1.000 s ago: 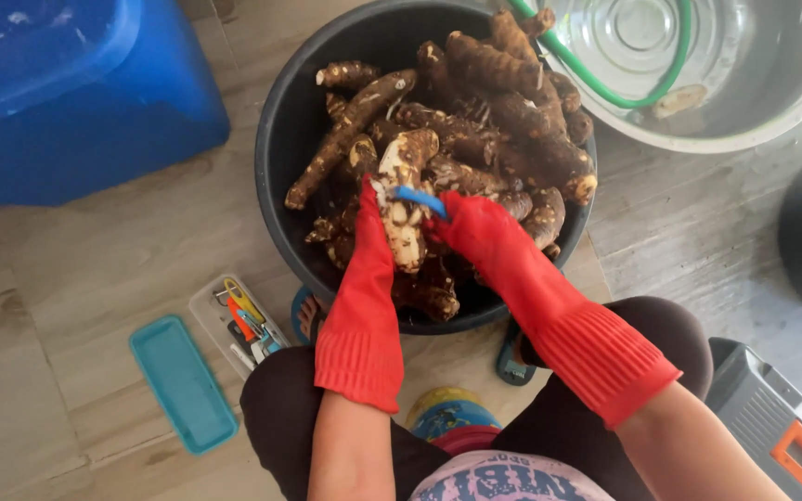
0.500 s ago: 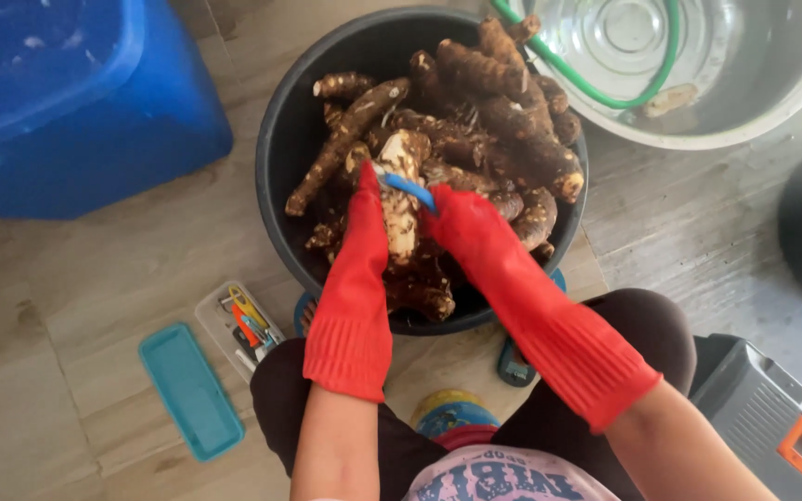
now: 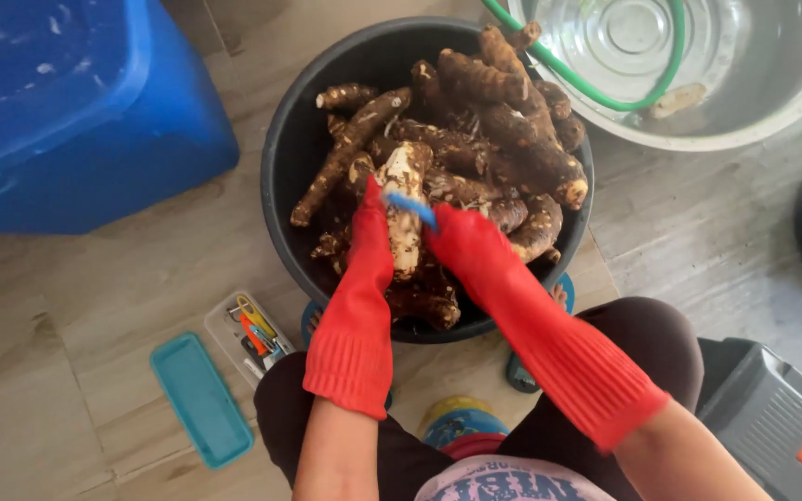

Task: A person wearing red gloves uses a blue hand peeler to remove the skin from cassava roots over a black bucket.

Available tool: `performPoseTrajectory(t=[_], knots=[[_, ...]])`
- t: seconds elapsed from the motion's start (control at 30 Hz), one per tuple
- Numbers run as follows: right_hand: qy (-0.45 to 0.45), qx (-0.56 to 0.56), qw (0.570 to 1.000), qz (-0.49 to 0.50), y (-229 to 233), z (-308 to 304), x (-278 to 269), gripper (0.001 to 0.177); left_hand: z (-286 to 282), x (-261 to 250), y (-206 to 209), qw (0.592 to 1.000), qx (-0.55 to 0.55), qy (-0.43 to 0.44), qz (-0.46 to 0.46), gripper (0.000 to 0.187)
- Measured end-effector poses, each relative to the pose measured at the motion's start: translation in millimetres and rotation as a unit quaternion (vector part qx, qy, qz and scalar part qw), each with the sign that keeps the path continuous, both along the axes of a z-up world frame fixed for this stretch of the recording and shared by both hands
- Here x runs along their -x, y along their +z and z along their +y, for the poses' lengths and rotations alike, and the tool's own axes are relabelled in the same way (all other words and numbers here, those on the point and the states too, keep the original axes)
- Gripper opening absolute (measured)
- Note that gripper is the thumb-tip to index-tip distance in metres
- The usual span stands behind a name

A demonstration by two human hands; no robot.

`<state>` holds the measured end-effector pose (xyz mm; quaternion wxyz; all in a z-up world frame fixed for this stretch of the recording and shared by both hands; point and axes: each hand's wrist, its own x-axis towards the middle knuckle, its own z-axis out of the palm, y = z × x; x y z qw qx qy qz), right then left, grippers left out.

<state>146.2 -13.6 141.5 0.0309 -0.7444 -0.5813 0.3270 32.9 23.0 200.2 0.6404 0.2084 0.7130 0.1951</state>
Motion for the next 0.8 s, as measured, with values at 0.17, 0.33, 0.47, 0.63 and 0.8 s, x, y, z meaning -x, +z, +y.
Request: performPoseTrajectory(t=[0.17,0.33,0.47,0.63,0.8], knots=[[0.015,-0.070,0.995,-0.072,-120.7,85.7,-48.9,0.033,-15.3,13.2,-58.1,0.990,-0.102,0.065,-0.066,0.076],[0.004,-0.017,0.999,-0.037,-62.8,59.4,-34.3,0.034,-5.2,15.8,-76.7,0.996,-0.085,0.026,-0.017,0.075],[0.072,0.022,0.996,-0.037,-153.2,16.9,-33.0,0.031,-5.1,18.1,-95.4,0.998,-0.046,-0.009,0.031,0.074],[0.050,0.010,0.996,-0.067,-50.9,41.9,-22.6,0.031,-15.9,22.5,-109.7,0.996,-0.017,-0.047,0.075,0.073],[0.146,-0.133,0.960,-0.196,-59.7,32.4,-23.1,0.016,-14.6,21.2,-122.0,0.990,-0.012,-0.081,0.115,0.073]])
